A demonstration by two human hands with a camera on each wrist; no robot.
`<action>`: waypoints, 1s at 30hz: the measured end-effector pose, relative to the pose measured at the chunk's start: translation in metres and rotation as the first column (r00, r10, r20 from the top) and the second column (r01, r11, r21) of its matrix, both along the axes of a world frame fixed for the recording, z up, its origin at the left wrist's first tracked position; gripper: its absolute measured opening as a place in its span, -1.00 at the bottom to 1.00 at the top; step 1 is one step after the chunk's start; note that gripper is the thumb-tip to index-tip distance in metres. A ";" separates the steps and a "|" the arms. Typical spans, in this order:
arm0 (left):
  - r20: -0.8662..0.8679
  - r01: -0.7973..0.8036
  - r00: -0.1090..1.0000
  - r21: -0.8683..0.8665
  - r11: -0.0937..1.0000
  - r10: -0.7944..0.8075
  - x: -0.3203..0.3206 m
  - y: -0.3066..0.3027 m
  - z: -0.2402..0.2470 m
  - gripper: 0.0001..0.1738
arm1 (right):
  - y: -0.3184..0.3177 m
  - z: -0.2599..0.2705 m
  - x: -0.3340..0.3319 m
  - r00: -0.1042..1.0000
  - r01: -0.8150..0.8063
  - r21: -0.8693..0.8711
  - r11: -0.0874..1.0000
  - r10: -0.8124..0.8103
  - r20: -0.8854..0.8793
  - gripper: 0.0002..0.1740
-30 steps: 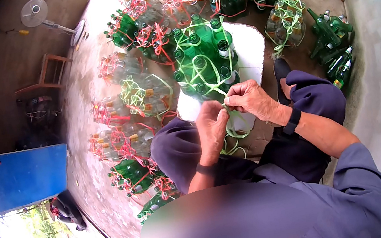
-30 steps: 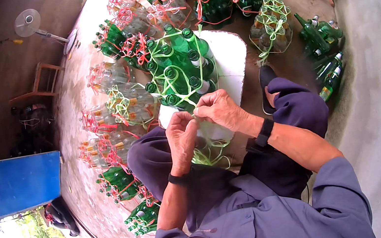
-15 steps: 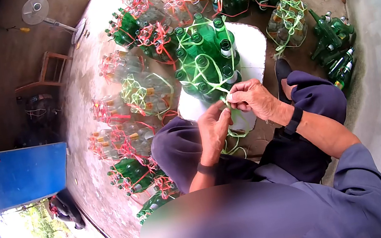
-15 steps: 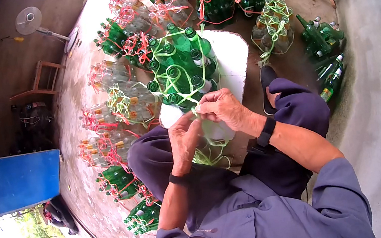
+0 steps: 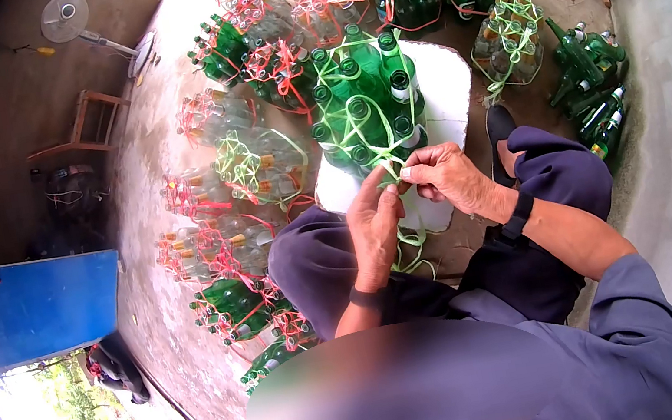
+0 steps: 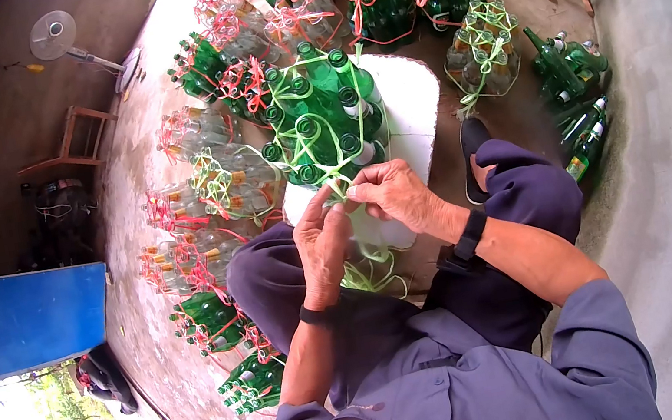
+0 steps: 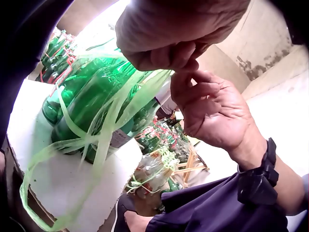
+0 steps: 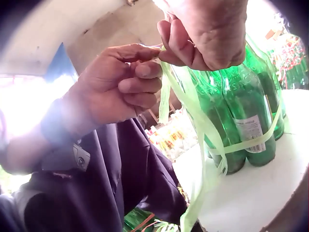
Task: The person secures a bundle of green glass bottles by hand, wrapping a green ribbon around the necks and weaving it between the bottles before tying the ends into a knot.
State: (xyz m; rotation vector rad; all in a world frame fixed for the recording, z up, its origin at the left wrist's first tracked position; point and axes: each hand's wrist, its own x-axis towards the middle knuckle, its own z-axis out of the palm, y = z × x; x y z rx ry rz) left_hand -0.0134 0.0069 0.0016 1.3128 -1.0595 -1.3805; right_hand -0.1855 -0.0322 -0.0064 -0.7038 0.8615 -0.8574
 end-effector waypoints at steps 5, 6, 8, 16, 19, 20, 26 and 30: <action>0.000 0.011 1.000 0.046 0.999 -0.011 0.005 0.000 -0.004 -0.50 | 0.001 -0.001 0.002 0.993 -0.020 -0.111 0.994 0.007 -0.120 -0.81; -0.001 0.016 1.000 0.039 0.999 -0.016 0.006 0.001 -0.004 -0.52 | 0.001 -0.002 0.002 0.991 -0.033 -0.124 0.992 0.016 -0.135 -0.81; -0.001 0.022 1.000 0.032 0.999 -0.022 0.005 0.001 -0.005 -0.53 | 0.001 -0.004 0.002 0.988 -0.045 -0.136 0.990 0.024 -0.150 -0.81; 0.120 -0.026 0.992 -0.066 0.997 0.034 0.004 0.002 -0.009 -0.81 | 0.001 -0.006 0.004 0.998 -0.006 -0.015 1.000 0.005 -0.070 -0.79; 0.168 -0.003 0.985 -0.136 0.991 0.026 0.002 0.003 -0.011 -0.81 | 0.001 -0.009 0.005 1.000 -0.004 0.027 1.000 0.005 -0.029 -0.79; 0.168 -0.003 0.985 -0.135 0.991 0.026 0.002 0.003 -0.014 -0.81 | 0.001 -0.009 0.005 1.000 -0.004 0.027 1.000 0.005 -0.029 -0.79; 0.347 0.033 0.935 -0.277 0.960 0.068 0.001 0.002 -0.019 -0.81 | 0.000 -0.015 0.002 0.999 -0.045 0.040 0.998 0.045 0.007 -0.80; 0.413 0.064 0.908 -0.304 0.951 0.071 -0.001 0.003 -0.011 -0.81 | 0.000 -0.012 0.002 0.999 -0.042 0.052 0.998 0.042 -0.008 -0.79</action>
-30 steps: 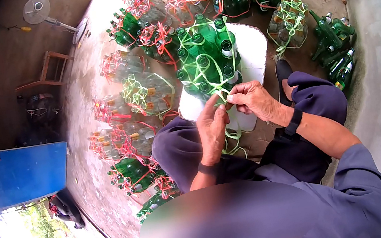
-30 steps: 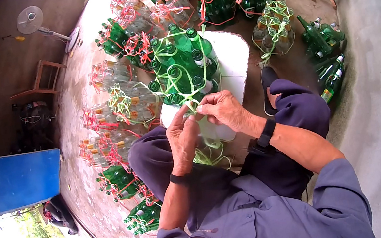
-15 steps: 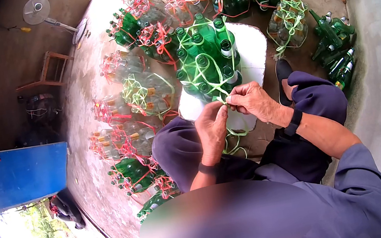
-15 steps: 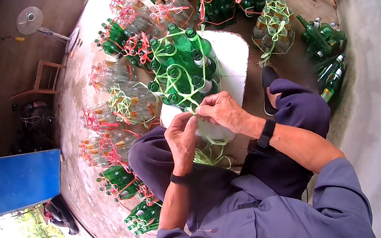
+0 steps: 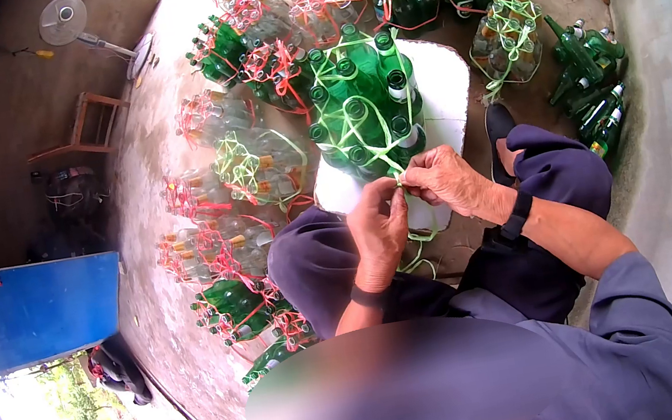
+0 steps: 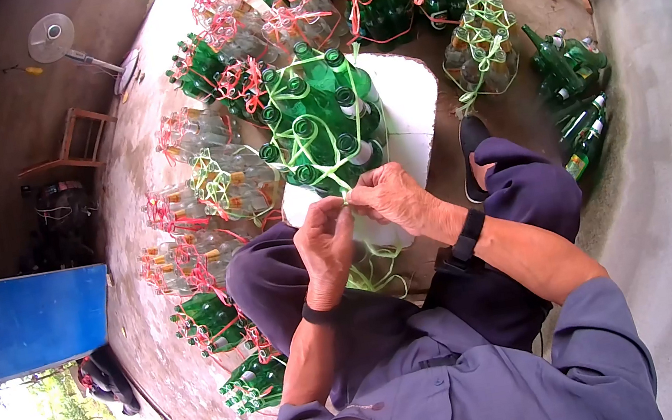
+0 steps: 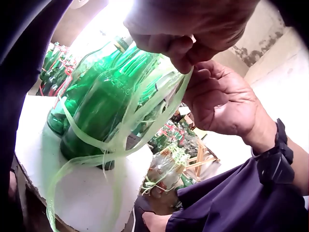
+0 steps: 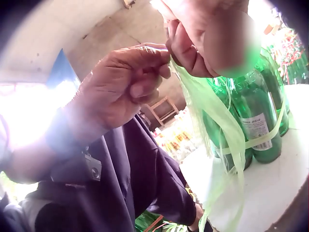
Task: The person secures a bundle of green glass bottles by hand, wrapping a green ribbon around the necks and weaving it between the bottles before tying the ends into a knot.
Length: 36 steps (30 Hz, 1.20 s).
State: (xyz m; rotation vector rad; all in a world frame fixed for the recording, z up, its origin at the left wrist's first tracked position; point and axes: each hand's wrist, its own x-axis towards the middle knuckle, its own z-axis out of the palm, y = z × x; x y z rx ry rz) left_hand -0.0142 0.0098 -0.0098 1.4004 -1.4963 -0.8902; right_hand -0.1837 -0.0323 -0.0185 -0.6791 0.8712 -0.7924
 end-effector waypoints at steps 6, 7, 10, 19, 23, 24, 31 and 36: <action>0.020 0.006 1.000 -0.053 0.999 -0.005 -0.001 -0.001 0.000 -0.81 | 0.000 0.006 0.001 1.000 0.008 0.008 1.000 -0.008 -0.016 -0.77; 0.009 0.010 1.000 -0.043 0.999 -0.010 -0.001 -0.001 0.001 -0.82 | 0.000 0.006 0.001 1.000 0.021 0.010 1.000 -0.021 -0.009 -0.76; -0.006 0.028 1.000 -0.008 1.000 -0.028 0.001 -0.002 0.002 -0.85 | 0.000 0.002 0.000 1.000 -0.003 0.003 1.000 0.003 -0.025 -0.79; -0.321 0.107 0.947 0.355 0.929 0.013 0.005 -0.004 0.012 -0.84 | -0.004 -0.008 -0.006 0.989 -0.112 0.170 0.979 0.093 0.116 -0.83; -0.457 0.180 0.887 0.467 0.866 0.062 0.012 -0.011 0.010 -0.87 | -0.004 -0.004 -0.004 0.988 -0.128 0.144 0.981 0.113 0.106 -0.83; -0.496 0.185 0.864 0.459 0.869 0.078 0.011 -0.011 0.009 -0.88 | -0.004 -0.003 -0.001 0.994 -0.107 0.042 0.993 0.107 0.011 -0.83; -0.562 0.136 0.820 0.375 0.917 0.108 0.006 -0.011 0.001 -0.86 | -0.003 0.001 -0.001 0.997 -0.065 -0.022 0.998 0.064 -0.050 -0.81; -0.481 0.133 0.875 0.362 0.923 0.063 0.005 -0.010 0.009 -0.89 | -0.002 0.000 -0.001 0.998 -0.064 0.008 0.998 0.064 0.012 -0.80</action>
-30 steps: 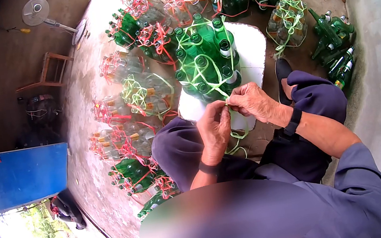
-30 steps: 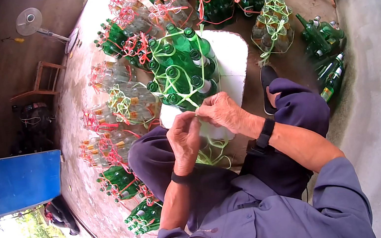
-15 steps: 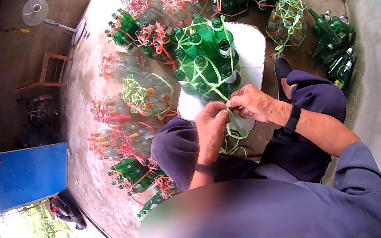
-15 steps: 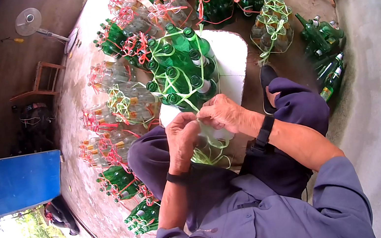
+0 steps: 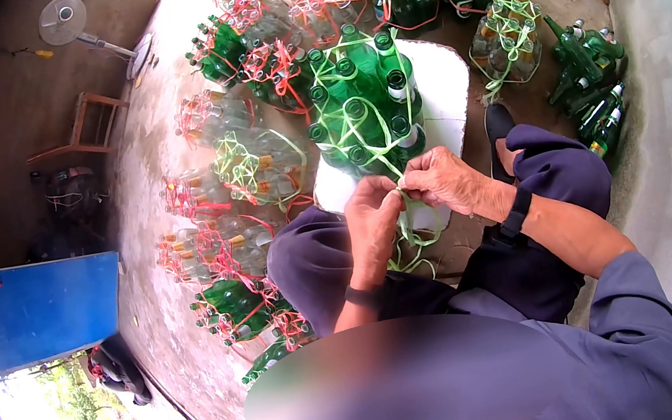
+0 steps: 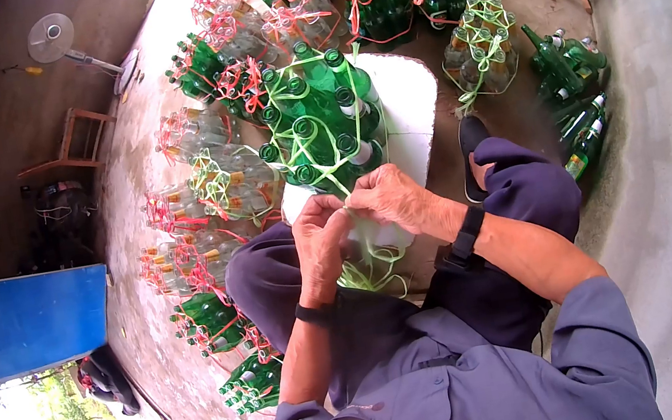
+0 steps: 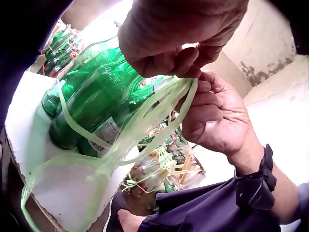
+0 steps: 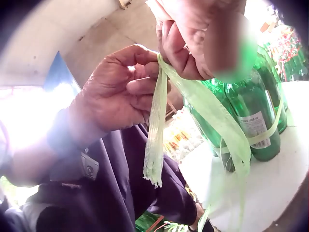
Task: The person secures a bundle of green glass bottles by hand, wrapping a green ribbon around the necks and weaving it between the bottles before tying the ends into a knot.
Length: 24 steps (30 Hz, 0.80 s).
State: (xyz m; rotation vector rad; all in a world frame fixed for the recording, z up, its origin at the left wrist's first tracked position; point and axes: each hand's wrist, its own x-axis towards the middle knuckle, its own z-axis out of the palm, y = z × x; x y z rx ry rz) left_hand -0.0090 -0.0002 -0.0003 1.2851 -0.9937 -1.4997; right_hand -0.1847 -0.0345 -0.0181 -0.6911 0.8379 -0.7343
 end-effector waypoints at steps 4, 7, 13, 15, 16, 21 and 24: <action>0.011 -0.005 1.000 -0.017 1.000 0.006 0.001 0.001 -0.003 -0.92 | 0.001 -0.001 0.001 1.000 -0.002 -0.010 1.000 0.002 0.003 -0.80; -0.027 -0.023 0.999 -0.039 0.999 0.022 -0.001 0.002 -0.006 -0.91 | 0.002 0.000 0.002 0.999 -0.012 -0.015 1.000 0.012 -0.031 -0.80; 0.012 -0.034 0.999 -0.065 0.997 0.035 -0.002 0.002 -0.006 -0.92 | 0.002 -0.003 0.002 1.000 -0.014 -0.028 1.000 0.014 -0.010 -0.80; 0.016 -0.045 0.999 -0.067 0.997 0.046 -0.003 0.002 -0.008 -0.93 | 0.004 -0.004 0.006 1.000 0.000 -0.033 0.999 -0.001 -0.025 -0.79; 0.019 -0.056 0.998 -0.070 0.996 0.057 -0.003 0.002 -0.008 -0.94 | 0.005 -0.005 0.007 0.999 0.013 -0.038 0.999 -0.015 -0.040 -0.79; -0.028 -0.112 0.993 0.001 0.994 0.112 -0.002 0.000 -0.006 -0.95 | 0.006 -0.005 0.007 0.999 -0.005 -0.026 1.000 0.006 0.033 -0.80; -0.065 -0.125 0.990 0.027 0.992 0.127 -0.002 -0.002 -0.008 -0.95 | 0.007 0.001 0.006 1.000 -0.009 -0.068 0.998 0.010 0.005 -0.81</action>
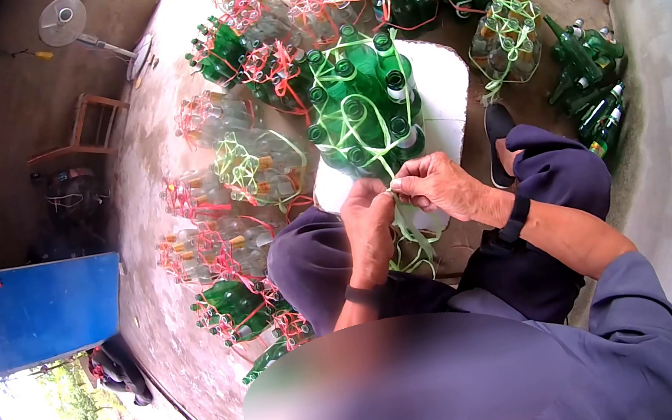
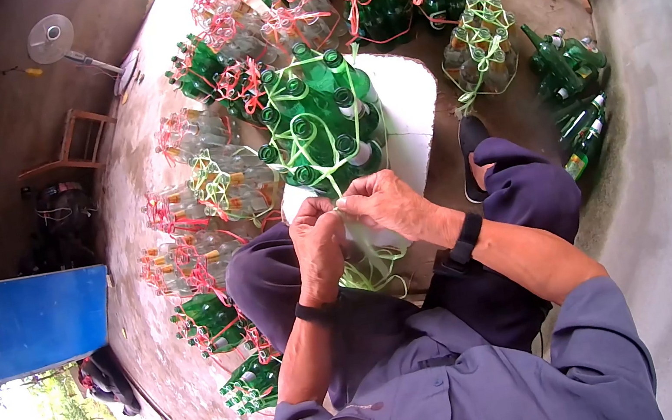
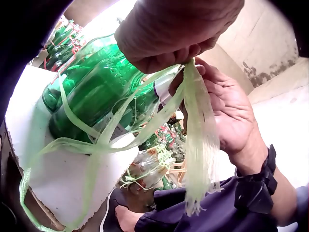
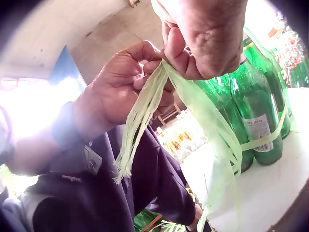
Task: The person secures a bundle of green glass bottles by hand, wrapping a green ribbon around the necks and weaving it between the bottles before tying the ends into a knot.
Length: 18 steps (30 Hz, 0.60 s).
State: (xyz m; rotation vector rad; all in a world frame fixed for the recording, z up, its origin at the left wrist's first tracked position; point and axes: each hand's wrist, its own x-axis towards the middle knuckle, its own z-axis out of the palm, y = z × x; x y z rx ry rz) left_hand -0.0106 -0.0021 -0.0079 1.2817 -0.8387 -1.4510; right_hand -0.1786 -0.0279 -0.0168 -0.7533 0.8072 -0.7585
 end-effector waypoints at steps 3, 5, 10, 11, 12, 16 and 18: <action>-0.028 0.006 1.000 0.005 1.000 -0.006 0.000 0.000 -0.003 -0.95 | 0.001 0.000 0.001 1.000 0.017 -0.018 1.000 -0.017 -0.018 -0.81; -0.036 0.014 0.999 0.003 1.000 -0.014 -0.001 0.000 -0.004 -0.95 | 0.001 -0.004 0.002 0.999 0.033 -0.022 0.999 -0.034 -0.026 -0.80; -0.039 0.010 0.999 0.002 1.000 -0.010 -0.006 0.002 0.005 -0.93 | -0.002 -0.008 0.001 0.983 0.025 -0.182 0.983 -0.057 -0.173 -0.81; -0.039 0.011 0.999 0.003 1.000 -0.011 -0.006 0.002 0.005 -0.93 | -0.003 -0.008 0.001 0.983 0.026 -0.181 0.983 -0.058 -0.173 -0.81; -0.029 0.016 0.999 0.014 1.000 -0.016 -0.006 0.003 0.006 -0.93 | -0.003 -0.007 0.000 0.982 0.022 -0.182 0.983 -0.055 -0.179 -0.81; -0.022 0.035 0.999 0.021 0.999 -0.035 -0.004 0.002 0.002 -0.93 | -0.003 -0.008 0.001 0.967 0.006 -0.266 0.964 -0.074 -0.243 -0.80; -0.008 0.045 0.999 0.032 0.998 -0.045 -0.002 0.002 -0.002 -0.94 | -0.002 -0.006 0.001 0.966 -0.008 -0.268 0.963 -0.062 -0.251 -0.80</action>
